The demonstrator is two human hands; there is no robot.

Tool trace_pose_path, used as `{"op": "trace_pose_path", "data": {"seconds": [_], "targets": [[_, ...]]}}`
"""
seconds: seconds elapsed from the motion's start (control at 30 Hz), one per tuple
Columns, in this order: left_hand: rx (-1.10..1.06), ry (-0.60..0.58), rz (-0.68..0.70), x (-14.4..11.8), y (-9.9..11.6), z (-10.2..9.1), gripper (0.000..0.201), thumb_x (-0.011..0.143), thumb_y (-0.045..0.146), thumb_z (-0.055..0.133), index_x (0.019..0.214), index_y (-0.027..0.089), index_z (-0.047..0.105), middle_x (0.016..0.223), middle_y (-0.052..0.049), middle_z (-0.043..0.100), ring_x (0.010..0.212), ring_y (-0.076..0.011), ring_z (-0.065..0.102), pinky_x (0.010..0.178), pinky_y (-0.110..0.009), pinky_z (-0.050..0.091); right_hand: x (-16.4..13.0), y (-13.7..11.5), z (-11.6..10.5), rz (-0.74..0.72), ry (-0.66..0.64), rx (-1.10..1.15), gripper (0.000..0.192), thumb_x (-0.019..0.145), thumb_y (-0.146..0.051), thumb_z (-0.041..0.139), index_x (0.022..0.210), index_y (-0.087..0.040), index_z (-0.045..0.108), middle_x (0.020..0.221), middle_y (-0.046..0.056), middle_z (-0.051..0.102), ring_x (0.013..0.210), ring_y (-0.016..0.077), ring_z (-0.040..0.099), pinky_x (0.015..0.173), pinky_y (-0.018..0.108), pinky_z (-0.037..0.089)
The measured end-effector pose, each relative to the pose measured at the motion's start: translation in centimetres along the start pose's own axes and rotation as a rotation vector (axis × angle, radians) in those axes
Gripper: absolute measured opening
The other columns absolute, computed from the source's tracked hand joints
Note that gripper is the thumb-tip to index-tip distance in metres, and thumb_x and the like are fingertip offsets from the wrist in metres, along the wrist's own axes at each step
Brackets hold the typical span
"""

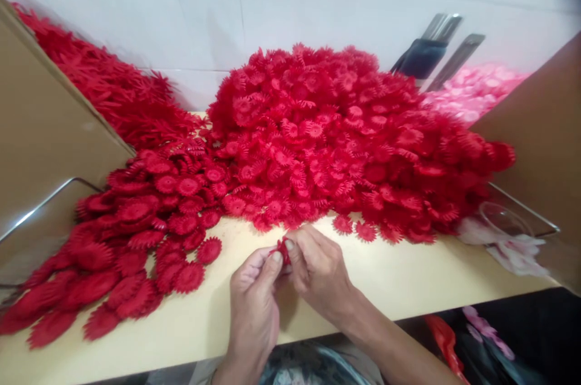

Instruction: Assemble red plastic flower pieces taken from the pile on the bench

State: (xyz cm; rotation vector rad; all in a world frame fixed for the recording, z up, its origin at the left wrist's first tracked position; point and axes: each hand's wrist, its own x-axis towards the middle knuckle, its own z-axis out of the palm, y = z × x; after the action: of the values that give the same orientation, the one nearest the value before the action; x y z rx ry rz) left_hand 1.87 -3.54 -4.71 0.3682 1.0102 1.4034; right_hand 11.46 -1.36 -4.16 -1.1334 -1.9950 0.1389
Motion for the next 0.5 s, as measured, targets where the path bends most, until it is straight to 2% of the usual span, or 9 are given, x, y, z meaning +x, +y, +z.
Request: {"op": "trace_pose_path", "data": {"seconds": [0.1, 0.17, 0.23, 0.3, 0.37, 0.43, 0.5], "targets": [[-0.005, 0.053, 0.006, -0.1, 0.2, -0.2, 0.019, 0.057, 0.025, 0.077, 0.067, 0.013, 0.067, 0.060, -0.003, 0.067, 0.059, -0.0159, 0.063, 0.060, -0.025, 0.052, 1.0, 1.1, -0.4, 0.115, 0.127, -0.068, 0.024, 0.089, -0.015, 0.034, 0.070, -0.018, 0.048, 0.058, 0.000, 0.047, 0.051, 0.0112, 0.046, 0.050, 0.022, 0.037], [0.017, 0.057, -0.027, -0.2, 0.3, -0.4, 0.021, 0.055, 0.026, 0.078, 0.064, 0.011, 0.066, 0.062, -0.006, 0.069, 0.060, -0.0179, 0.065, 0.061, -0.027, 0.053, 2.5, 2.9, -1.5, 0.185, 0.200, -0.140, 0.024, 0.090, -0.015, 0.033, 0.072, -0.017, 0.049, 0.059, 0.000, 0.049, 0.051, 0.0110, 0.047, 0.049, 0.021, 0.038], [0.035, 0.041, -0.083, -0.1, 0.4, -0.5, 0.021, 0.056, 0.025, 0.078, 0.065, 0.011, 0.066, 0.064, -0.008, 0.070, 0.063, -0.0203, 0.067, 0.065, -0.029, 0.054, 4.5, 5.3, -3.1, 0.196, 0.227, -0.210, 0.023, 0.090, -0.016, 0.034, 0.076, -0.016, 0.053, 0.064, 0.003, 0.055, 0.057, 0.0137, 0.051, 0.055, 0.024, 0.041], [0.019, 0.038, -0.121, 0.0, 0.6, -0.5, 0.020, 0.057, 0.023, 0.078, 0.067, 0.011, 0.066, 0.069, -0.008, 0.071, 0.068, -0.0223, 0.067, 0.069, -0.032, 0.055, 6.4, 7.3, -4.7, 0.186, 0.218, -0.270, 0.021, 0.088, -0.015, 0.037, 0.086, -0.014, 0.058, 0.077, 0.008, 0.060, 0.073, 0.0186, 0.055, 0.069, 0.031, 0.043], [-0.004, 0.047, -0.138, 0.2, 0.7, -0.4, 0.020, 0.056, 0.022, 0.078, 0.070, 0.012, 0.066, 0.073, -0.009, 0.071, 0.071, -0.0239, 0.068, 0.072, -0.035, 0.055, 7.5, 8.0, -5.8, 0.174, 0.192, -0.350, 0.023, 0.085, -0.014, 0.041, 0.099, -0.013, 0.059, 0.093, 0.013, 0.061, 0.091, 0.0241, 0.053, 0.082, 0.038, 0.040], [-0.016, 0.049, -0.151, 0.5, 0.8, -0.2, 0.022, 0.055, 0.022, 0.079, 0.069, 0.012, 0.067, 0.073, -0.010, 0.072, 0.072, -0.0254, 0.068, 0.073, -0.037, 0.055, 7.3, 7.3, -6.0, 0.141, 0.141, -0.381, 0.025, 0.086, -0.017, 0.044, 0.106, -0.013, 0.058, 0.102, 0.013, 0.059, 0.100, 0.0260, 0.049, 0.087, 0.042, 0.037], [-0.024, 0.040, -0.148, 0.7, 0.8, 0.0, 0.022, 0.053, 0.022, 0.079, 0.069, 0.012, 0.068, 0.073, -0.010, 0.071, 0.072, -0.0252, 0.067, 0.071, -0.037, 0.056, 6.0, 5.7, -5.3, 0.087, -0.002, -0.276, 0.024, 0.087, -0.026, 0.047, 0.105, -0.016, 0.058, 0.099, 0.010, 0.059, 0.095, 0.0227, 0.051, 0.083, 0.036, 0.041]]}}
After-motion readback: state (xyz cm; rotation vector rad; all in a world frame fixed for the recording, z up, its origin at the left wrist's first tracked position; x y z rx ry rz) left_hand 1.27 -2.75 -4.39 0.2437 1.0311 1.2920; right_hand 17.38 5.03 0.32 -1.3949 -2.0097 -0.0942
